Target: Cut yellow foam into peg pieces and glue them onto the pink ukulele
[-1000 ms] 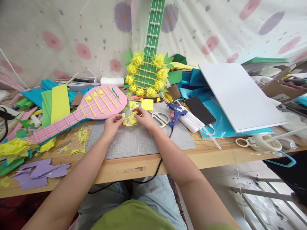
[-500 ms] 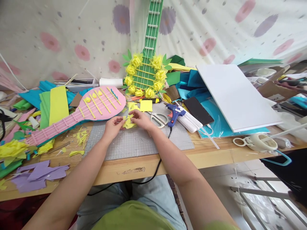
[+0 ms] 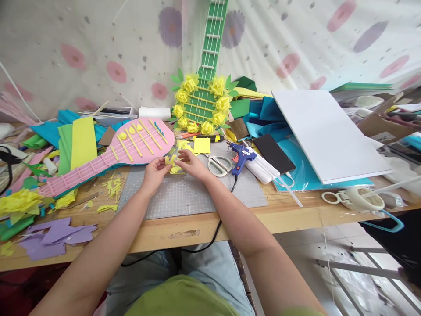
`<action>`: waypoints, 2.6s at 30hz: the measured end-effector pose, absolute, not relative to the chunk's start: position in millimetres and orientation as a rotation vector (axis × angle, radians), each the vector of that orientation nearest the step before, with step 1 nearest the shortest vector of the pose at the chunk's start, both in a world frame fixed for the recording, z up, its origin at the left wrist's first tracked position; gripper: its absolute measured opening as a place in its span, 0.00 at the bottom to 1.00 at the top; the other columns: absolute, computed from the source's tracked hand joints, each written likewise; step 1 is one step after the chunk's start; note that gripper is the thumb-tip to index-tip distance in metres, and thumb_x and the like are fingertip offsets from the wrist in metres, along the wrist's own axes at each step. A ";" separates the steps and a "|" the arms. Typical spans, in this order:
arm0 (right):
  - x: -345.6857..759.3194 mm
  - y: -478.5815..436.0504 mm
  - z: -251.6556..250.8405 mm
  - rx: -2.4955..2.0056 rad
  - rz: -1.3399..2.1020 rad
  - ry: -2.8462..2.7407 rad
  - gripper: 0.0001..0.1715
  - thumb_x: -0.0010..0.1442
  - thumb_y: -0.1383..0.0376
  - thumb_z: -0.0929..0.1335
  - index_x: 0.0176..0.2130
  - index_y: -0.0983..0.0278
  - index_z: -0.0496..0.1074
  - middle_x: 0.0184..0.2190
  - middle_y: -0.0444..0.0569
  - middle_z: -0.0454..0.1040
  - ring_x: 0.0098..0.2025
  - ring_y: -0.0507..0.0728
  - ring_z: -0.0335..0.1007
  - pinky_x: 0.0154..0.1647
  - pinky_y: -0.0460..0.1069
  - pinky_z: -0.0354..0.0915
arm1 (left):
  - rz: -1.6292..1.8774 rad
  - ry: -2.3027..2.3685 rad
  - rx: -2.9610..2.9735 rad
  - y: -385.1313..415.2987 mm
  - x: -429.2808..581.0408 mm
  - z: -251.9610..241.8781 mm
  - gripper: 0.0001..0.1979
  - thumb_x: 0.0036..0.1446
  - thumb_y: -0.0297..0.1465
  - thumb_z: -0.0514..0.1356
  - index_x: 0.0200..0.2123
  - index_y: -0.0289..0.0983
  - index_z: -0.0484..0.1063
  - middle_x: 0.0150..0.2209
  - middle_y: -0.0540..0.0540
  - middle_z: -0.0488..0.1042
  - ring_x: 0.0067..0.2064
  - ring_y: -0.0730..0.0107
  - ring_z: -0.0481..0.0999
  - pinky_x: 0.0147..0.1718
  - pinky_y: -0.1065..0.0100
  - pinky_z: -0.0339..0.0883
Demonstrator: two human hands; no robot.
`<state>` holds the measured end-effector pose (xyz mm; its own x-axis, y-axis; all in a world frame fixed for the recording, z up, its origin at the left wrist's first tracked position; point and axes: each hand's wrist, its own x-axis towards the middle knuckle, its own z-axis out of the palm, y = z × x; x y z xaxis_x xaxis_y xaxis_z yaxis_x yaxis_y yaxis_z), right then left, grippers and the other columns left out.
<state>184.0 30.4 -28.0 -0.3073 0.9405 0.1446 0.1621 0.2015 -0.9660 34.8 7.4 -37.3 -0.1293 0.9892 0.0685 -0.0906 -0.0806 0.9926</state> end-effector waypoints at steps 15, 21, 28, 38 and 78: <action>191.1 30.5 -32.0 -1.202 1.198 -1.658 0.16 0.44 0.62 0.68 0.35 0.64 0.66 0.23 0.40 0.64 0.22 0.47 0.60 0.22 0.45 0.61 | 1.382 1.272 1.193 4.7 38.1 -46.1 0.13 0.41 0.28 0.61 0.34 0.35 0.65 0.39 0.45 0.71 0.28 0.72 0.73 0.24 0.68 0.70; 193.0 31.6 -29.9 -1.162 1.238 -1.543 0.15 0.42 0.62 0.69 0.33 0.63 0.66 0.25 0.41 0.65 0.27 0.49 0.63 0.23 0.45 0.62 | 1.404 1.266 1.217 3.6 37.5 -42.4 0.11 0.46 0.29 0.59 0.36 0.35 0.66 0.40 0.43 0.71 0.30 0.71 0.73 0.27 0.66 0.70; 184.1 31.4 -37.6 -1.134 1.204 -1.662 0.10 0.43 0.65 0.66 0.30 0.64 0.65 0.26 0.42 0.70 0.28 0.50 0.66 0.30 0.47 0.64 | 1.239 1.322 1.763 -3.2 45.4 -43.5 0.18 0.48 0.29 0.59 0.45 0.37 0.66 0.47 0.40 0.69 0.50 0.59 0.68 0.49 0.58 0.61; 233.7 36.6 -8.0 -1.431 0.553 -1.545 0.10 0.50 0.64 0.63 0.36 0.63 0.65 0.31 0.47 0.72 0.32 0.53 0.67 0.34 0.49 0.62 | 0.978 1.644 2.132 50.0 85.3 -25.7 0.20 0.46 0.24 0.54 0.46 0.32 0.64 0.49 0.34 0.63 0.56 0.50 0.58 0.55 0.53 0.50; 260.2 36.2 -5.8 -1.559 0.494 -2.146 0.06 0.45 0.68 0.62 0.29 0.63 0.60 0.24 0.41 0.67 0.25 0.49 0.59 0.24 0.44 0.48 | 0.163 1.965 2.406 45.3 94.9 -13.9 0.17 0.57 0.22 0.40 0.45 0.32 0.63 0.39 0.36 0.70 0.44 0.59 0.70 0.40 0.61 0.64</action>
<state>260.2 36.2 -5.8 -0.2678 0.9532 0.1404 0.7958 0.3009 -0.5254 94.9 45.3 -13.9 0.1964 0.9786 0.0614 0.9753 -0.2014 0.0903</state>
